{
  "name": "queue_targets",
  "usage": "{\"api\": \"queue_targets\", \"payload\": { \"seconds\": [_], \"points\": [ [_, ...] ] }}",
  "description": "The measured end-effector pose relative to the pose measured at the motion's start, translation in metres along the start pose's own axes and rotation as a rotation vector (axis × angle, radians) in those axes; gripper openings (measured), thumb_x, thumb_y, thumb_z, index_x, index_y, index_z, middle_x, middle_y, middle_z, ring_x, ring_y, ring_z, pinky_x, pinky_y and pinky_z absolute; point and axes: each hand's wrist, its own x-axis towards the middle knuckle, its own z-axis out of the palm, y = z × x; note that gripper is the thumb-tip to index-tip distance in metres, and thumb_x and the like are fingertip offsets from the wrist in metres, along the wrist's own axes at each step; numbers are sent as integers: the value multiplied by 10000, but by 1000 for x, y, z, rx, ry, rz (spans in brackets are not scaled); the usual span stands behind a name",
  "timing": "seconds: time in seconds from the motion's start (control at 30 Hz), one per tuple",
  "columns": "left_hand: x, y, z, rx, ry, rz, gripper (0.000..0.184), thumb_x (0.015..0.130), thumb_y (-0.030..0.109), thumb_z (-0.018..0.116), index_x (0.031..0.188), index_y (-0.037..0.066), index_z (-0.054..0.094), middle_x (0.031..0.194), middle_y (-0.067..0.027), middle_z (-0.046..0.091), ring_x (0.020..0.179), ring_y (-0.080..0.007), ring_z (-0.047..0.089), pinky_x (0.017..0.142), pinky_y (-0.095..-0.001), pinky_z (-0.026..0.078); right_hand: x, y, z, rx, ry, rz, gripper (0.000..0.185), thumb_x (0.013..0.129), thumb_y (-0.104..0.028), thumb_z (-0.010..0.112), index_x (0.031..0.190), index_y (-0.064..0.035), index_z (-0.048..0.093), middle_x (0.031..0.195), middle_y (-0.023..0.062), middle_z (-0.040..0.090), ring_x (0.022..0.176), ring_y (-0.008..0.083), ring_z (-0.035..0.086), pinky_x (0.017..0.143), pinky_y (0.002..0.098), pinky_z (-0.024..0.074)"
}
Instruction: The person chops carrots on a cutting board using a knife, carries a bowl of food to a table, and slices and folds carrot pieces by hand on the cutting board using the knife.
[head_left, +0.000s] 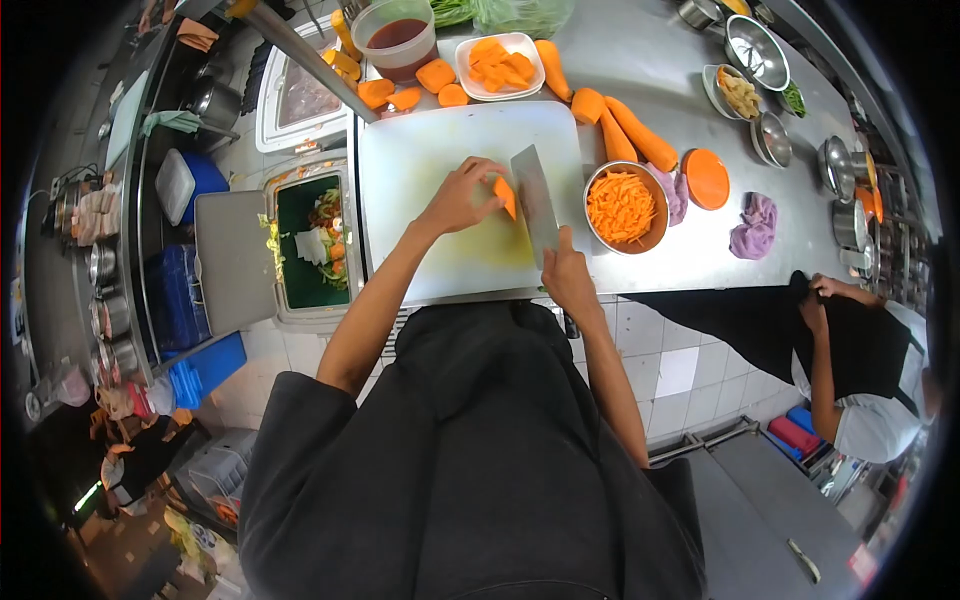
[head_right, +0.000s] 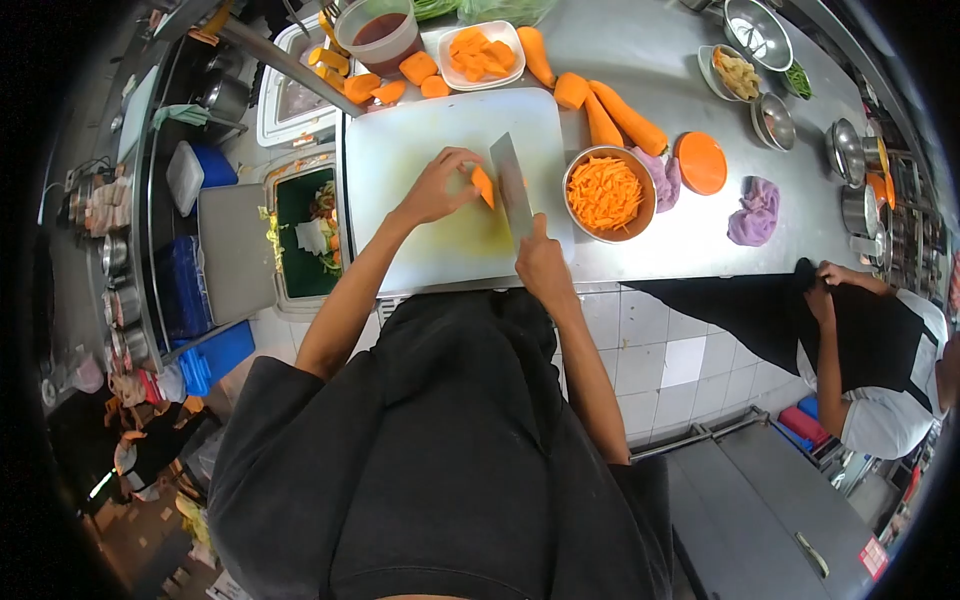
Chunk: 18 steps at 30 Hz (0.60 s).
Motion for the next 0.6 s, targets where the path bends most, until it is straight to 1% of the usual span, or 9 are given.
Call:
{"api": "queue_targets", "payload": {
  "seconds": [0.07, 0.2, 0.27, 0.37, 0.4, 0.47, 0.5, 0.57, 0.6],
  "points": [
    [-9, 2, -2, 263, -23, 251, 448, 821, 195, 724, 1245, 151, 584, 1288, -48, 561, 1193, -265, 526, 1025, -438, 381, 0, -3, -2, -12, -28, 41, 300, 925, -43, 519, 1127, 23, 307, 699, 374, 576, 707, 562, 578, 604, 617, 446],
    [-1, -5, -1, 333, -45, 267, 454, 813, 199, 738, 1241, 162, 593, 1340, -23, 541, 1257, -247, 483, 1062, -441, 338, 1, -2, -3, -3, -40, 14, 292, 926, -40, 515, 1124, 26, 311, 704, 380, 573, 709, 563, 577, 606, 618, 450],
    [5, -6, -5, 375, -137, 235, 436, 813, 211, 744, 1227, 169, 614, 1262, -29, 566, 1173, -236, 527, 1033, -411, 364, 1, -2, -3, -12, -33, 15, 285, 926, -38, 513, 1121, 24, 316, 698, 381, 570, 707, 563, 576, 603, 617, 451],
    [6, -5, -10, 425, -197, 159, 411, 804, 237, 761, 1190, 163, 639, 1195, -27, 584, 1121, -237, 552, 1004, -413, 379, 0, -5, -3, -16, -23, 23, 275, 911, -18, 509, 1102, 31, 318, 690, 377, 570, 704, 559, 580, 600, 614, 450],
    [4, -5, -10, 425, -197, 159, 411, 804, 237, 761, 1190, 163, 639, 1195, -27, 584, 1121, -237, 552, 1004, -413, 379, -1, -7, -2, -16, -23, 23, 275, 911, -18, 509, 1102, 31, 318, 690, 377, 570, 704, 559, 580, 600, 614, 450],
    [-4, -2, -8, 380, -37, 240, 321, 805, 254, 765, 1094, 148, 676, 1121, -39, 597, 1052, -235, 574, 951, -405, 414, -2, -12, -2, -25, -23, 32, 270, 886, 15, 501, 1088, 36, 324, 677, 365, 573, 690, 552, 585, 598, 611, 451],
    [-8, 1, -6, 381, -38, 242, 321, 805, 254, 765, 1094, 148, 676, 1121, -39, 597, 1052, -235, 574, 951, -405, 414, -4, -13, -2, -24, -22, 32, 270, 886, 15, 501, 1088, 36, 324, 677, 365, 573, 690, 552, 585, 598, 611, 451],
    [-15, 7, 1, 229, 116, 262, 218, 831, 215, 737, 1027, 133, 687, 1099, -56, 589, 1005, -247, 577, 886, -389, 459, -9, -19, -5, -51, -51, 15, 237, 938, -48, 495, 1105, 13, 339, 690, 356, 584, 677, 557, 574, 594, 607, 442],
    [-16, 6, 7, 229, 116, 261, 218, 831, 215, 737, 1027, 133, 687, 1099, -56, 589, 1005, -247, 577, 886, -389, 459, -11, -23, -7, -51, -52, 15, 237, 938, -48, 495, 1105, 13, 339, 690, 356, 584, 677, 557, 574, 594, 607, 442]
  ]
}}
